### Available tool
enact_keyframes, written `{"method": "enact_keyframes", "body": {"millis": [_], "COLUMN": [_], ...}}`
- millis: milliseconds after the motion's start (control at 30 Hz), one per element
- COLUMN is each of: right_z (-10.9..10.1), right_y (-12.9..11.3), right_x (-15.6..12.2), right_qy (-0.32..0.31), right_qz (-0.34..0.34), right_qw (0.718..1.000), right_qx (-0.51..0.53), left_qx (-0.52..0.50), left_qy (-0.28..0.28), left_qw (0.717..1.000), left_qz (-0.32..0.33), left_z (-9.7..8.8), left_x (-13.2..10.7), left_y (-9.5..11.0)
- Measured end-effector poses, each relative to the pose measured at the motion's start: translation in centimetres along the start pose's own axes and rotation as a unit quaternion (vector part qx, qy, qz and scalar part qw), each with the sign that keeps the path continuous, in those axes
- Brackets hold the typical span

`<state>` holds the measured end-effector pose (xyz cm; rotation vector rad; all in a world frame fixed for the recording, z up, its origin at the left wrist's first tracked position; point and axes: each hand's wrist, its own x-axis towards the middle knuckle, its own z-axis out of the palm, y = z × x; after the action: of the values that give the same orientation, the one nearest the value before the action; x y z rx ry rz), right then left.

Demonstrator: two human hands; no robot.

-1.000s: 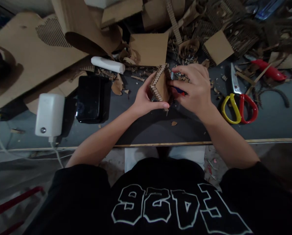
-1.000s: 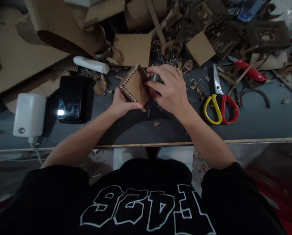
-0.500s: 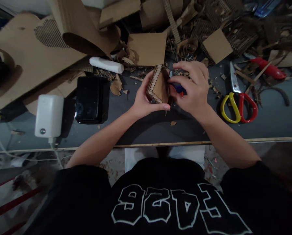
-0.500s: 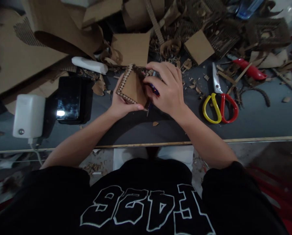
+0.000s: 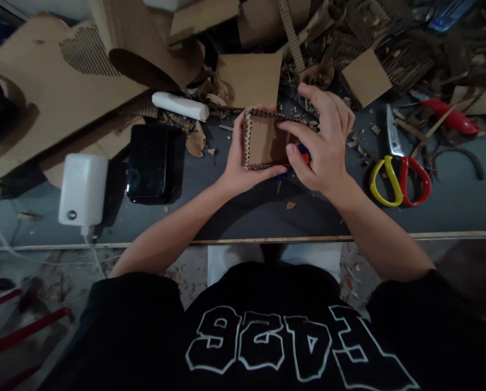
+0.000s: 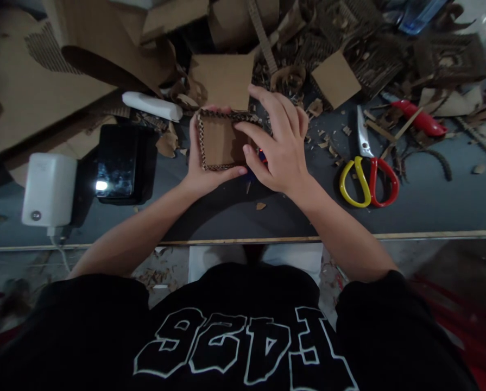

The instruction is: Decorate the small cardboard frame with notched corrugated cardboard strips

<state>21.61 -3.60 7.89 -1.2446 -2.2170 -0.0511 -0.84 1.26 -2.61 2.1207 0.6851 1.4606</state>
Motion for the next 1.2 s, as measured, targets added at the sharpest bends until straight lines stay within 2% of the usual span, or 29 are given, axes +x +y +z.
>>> {"method": "enact_keyframes", "body": {"millis": [167,400,567,733,933,1067,1200], "right_z": [-0.4,0.2,-0.1,-0.2,0.4,-0.1,-0.5], "right_y": [-0.3,-0.1,0.0,-0.4,-0.5,0.7,3.7], "right_x": [0.3,0.2,0.3,0.1,-0.4,-0.5,-0.1], "right_qy": [-0.002,0.04,0.034,-0.005,-0.019,0.024,0.079], "right_qz": [-0.01,0.009,-0.01,0.013,0.017,0.046,0.112], "right_qw": [1.0,0.999,0.999,1.0,0.999,0.998,0.99], "right_qx": [-0.012,0.009,0.005,0.028,0.039,0.025,-0.03], "left_qx": [0.003,0.033,0.053,0.055,0.027,-0.012,-0.071], "left_qy": [0.006,-0.015,-0.02,-0.018,0.008,0.038,0.111], "left_qw": [1.0,0.998,0.997,0.997,0.999,0.997,0.984], "left_qz": [-0.018,-0.047,-0.058,-0.053,-0.034,-0.071,-0.121], "left_z": [0.0,-0.4,-0.4,-0.5,-0.3,0.0,0.4], "left_x": [0.6,1.6,1.7,1.5,1.4,1.1,0.0], "left_y": [1.3,4.8,5.6,5.5,4.6,3.0,1.2]}}
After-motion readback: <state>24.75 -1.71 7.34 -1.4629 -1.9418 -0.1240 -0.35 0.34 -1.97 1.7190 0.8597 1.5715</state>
